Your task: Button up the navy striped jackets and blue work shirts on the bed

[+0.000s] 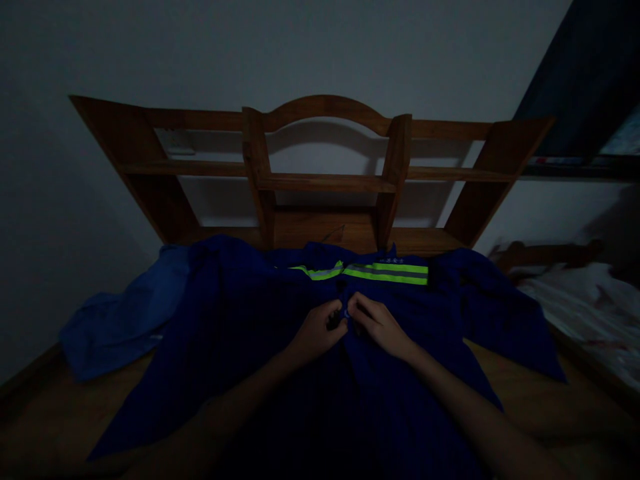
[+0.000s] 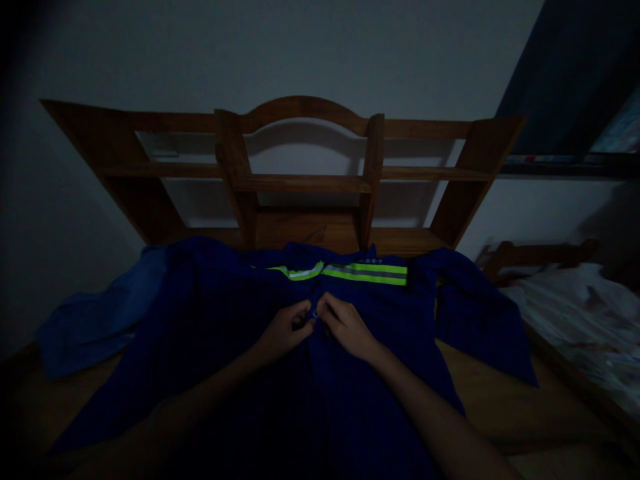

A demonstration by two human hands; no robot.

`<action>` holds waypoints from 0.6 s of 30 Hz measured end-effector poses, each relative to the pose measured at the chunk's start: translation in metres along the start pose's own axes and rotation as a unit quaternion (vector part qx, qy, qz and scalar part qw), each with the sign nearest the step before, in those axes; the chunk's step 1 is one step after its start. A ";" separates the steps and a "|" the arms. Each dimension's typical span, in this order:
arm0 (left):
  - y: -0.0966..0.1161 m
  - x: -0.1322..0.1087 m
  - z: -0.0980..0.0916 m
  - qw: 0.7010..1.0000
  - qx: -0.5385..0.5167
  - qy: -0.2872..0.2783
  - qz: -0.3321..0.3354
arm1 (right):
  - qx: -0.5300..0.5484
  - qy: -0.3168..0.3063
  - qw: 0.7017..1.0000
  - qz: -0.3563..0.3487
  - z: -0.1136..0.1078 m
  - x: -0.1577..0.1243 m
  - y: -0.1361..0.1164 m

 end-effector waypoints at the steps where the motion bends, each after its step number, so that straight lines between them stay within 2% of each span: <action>1: 0.001 0.000 0.000 1.000 0.004 -0.002 0.004 | 0.016 -0.006 1.000 0.009 0.000 0.000 0.001; 12: 0.009 -0.001 -0.001 0.998 0.057 0.013 0.018 | 0.077 -0.002 0.997 0.021 0.001 0.003 0.010; 18: -0.002 0.002 -0.001 0.996 0.083 0.020 0.015 | 0.029 0.028 0.999 0.008 0.000 0.005 0.015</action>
Point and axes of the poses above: each hand's wrist, its own x-axis towards the middle knuckle, its own z-axis out of the palm, y = z × x, the point moved 3 cm from there along x, towards the middle knuckle, and after that the axes turned 7 degrees about z, right-handed, at the moved point
